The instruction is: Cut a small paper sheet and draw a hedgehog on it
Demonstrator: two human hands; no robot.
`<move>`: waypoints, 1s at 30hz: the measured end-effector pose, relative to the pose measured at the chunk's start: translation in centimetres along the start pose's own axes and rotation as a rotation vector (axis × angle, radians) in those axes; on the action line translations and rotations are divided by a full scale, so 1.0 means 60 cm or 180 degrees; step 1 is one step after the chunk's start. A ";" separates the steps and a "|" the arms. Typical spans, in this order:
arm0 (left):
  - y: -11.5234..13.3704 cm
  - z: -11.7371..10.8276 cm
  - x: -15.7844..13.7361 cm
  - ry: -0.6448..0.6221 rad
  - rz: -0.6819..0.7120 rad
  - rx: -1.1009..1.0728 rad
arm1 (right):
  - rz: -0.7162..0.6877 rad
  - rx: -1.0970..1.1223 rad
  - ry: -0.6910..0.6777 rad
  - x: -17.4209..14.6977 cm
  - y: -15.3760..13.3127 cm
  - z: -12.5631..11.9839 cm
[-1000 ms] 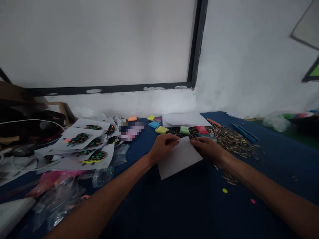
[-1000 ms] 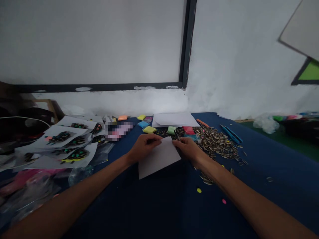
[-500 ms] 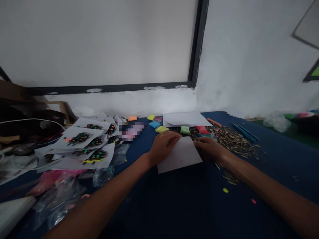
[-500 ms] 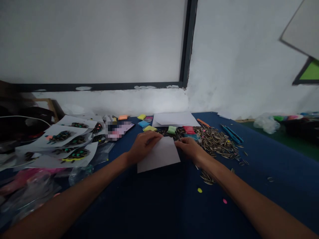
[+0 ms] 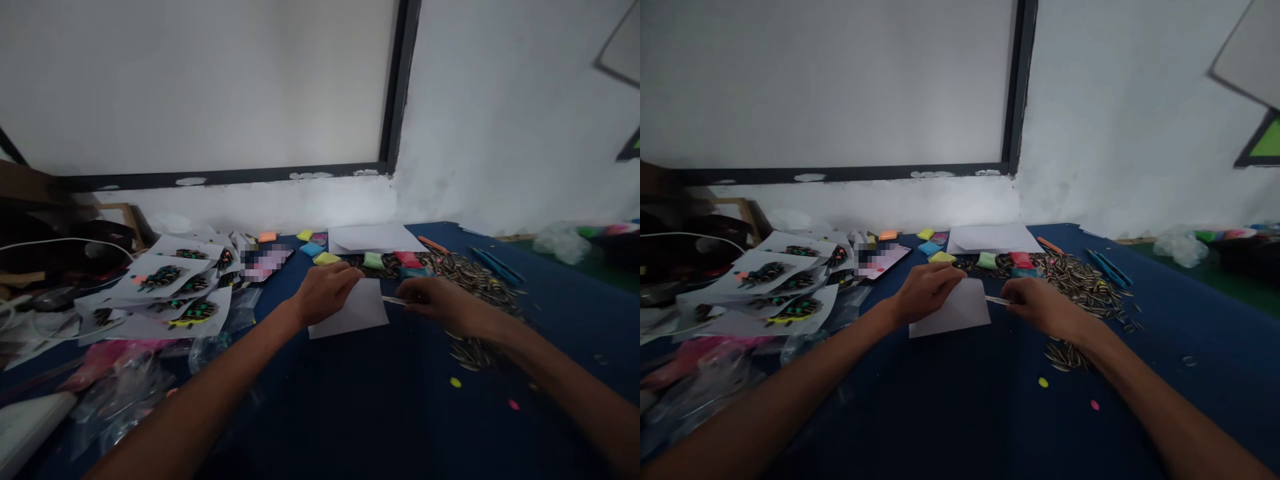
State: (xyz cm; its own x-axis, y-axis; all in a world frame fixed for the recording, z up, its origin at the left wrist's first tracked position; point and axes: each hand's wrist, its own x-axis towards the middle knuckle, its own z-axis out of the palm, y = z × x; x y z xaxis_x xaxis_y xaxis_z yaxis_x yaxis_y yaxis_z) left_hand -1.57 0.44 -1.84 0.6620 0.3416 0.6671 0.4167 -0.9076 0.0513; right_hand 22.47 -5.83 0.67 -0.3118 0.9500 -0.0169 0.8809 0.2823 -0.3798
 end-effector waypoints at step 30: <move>0.016 0.035 -0.013 -0.1143 -0.0261 -0.0321 | -0.0387 0.0156 -0.0481 -0.014 -0.014 0.008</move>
State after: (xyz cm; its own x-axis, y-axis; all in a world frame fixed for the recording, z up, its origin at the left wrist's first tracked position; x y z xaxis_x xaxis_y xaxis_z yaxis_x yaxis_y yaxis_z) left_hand -0.37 -0.20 -3.86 0.8126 0.4617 0.3556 0.4258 -0.8870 0.1786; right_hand 21.78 -6.94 0.55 -0.4680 0.8774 -0.1054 0.8163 0.3834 -0.4321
